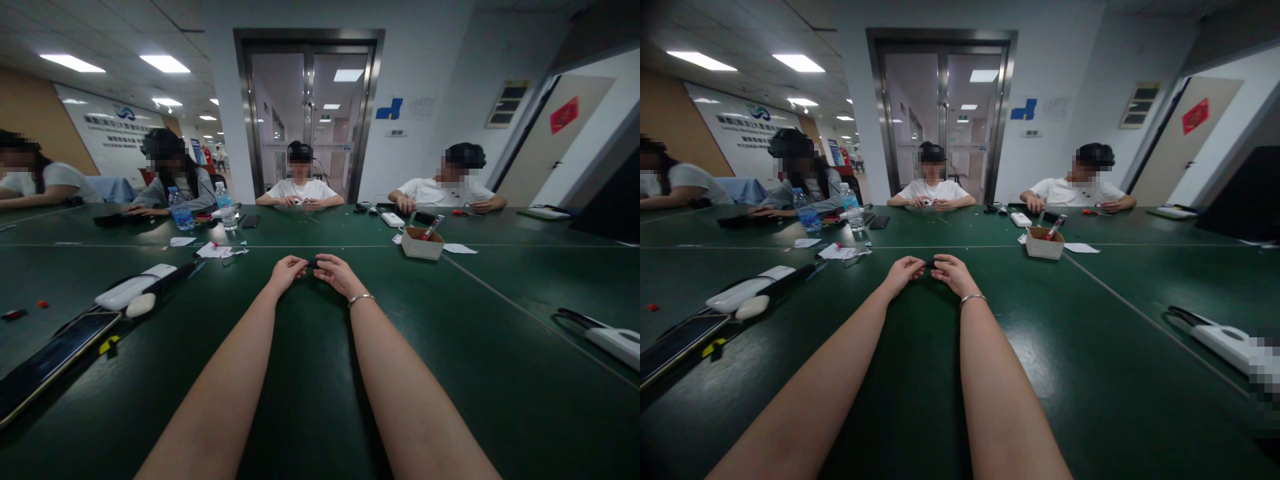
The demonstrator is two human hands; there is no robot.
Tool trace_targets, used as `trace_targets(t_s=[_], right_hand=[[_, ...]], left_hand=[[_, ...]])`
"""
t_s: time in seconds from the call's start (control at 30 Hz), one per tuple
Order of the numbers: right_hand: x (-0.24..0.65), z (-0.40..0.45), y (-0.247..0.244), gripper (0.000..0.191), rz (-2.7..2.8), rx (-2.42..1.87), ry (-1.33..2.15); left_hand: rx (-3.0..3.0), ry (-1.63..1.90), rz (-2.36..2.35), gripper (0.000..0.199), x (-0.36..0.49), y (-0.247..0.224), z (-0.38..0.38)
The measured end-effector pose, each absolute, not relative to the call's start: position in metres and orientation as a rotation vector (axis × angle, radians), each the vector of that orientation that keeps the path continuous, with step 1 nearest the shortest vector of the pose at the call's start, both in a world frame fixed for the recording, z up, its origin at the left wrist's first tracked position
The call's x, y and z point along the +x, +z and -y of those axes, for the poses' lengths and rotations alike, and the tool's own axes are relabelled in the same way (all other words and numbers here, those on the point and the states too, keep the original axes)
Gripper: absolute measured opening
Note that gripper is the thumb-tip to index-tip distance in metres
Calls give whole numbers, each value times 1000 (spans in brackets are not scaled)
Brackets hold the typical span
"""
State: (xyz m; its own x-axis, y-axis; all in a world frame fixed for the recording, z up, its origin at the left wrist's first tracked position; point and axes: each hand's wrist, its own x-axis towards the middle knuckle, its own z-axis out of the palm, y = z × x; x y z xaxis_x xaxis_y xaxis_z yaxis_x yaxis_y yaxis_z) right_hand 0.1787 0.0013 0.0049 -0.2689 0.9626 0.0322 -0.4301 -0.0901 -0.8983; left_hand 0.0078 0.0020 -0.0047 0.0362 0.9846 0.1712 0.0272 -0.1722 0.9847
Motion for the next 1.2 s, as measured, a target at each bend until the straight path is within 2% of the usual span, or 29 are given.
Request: trace_targets(t_s=[0.27, 0.57, 1.2], right_hand=[[178, -4, 2, 20, 1028, -757, 1622], [178, -2, 4, 22, 1059, -740, 1648], [177, -3, 3, 27, 1121, -714, 1647]], left_hand=[[1541, 1272, -1290, 36, 6, -5, -3], [1724, 1266, -1428, 50, 6, 0, 1], [1613, 1139, -1643, 52, 6, 2, 2]])
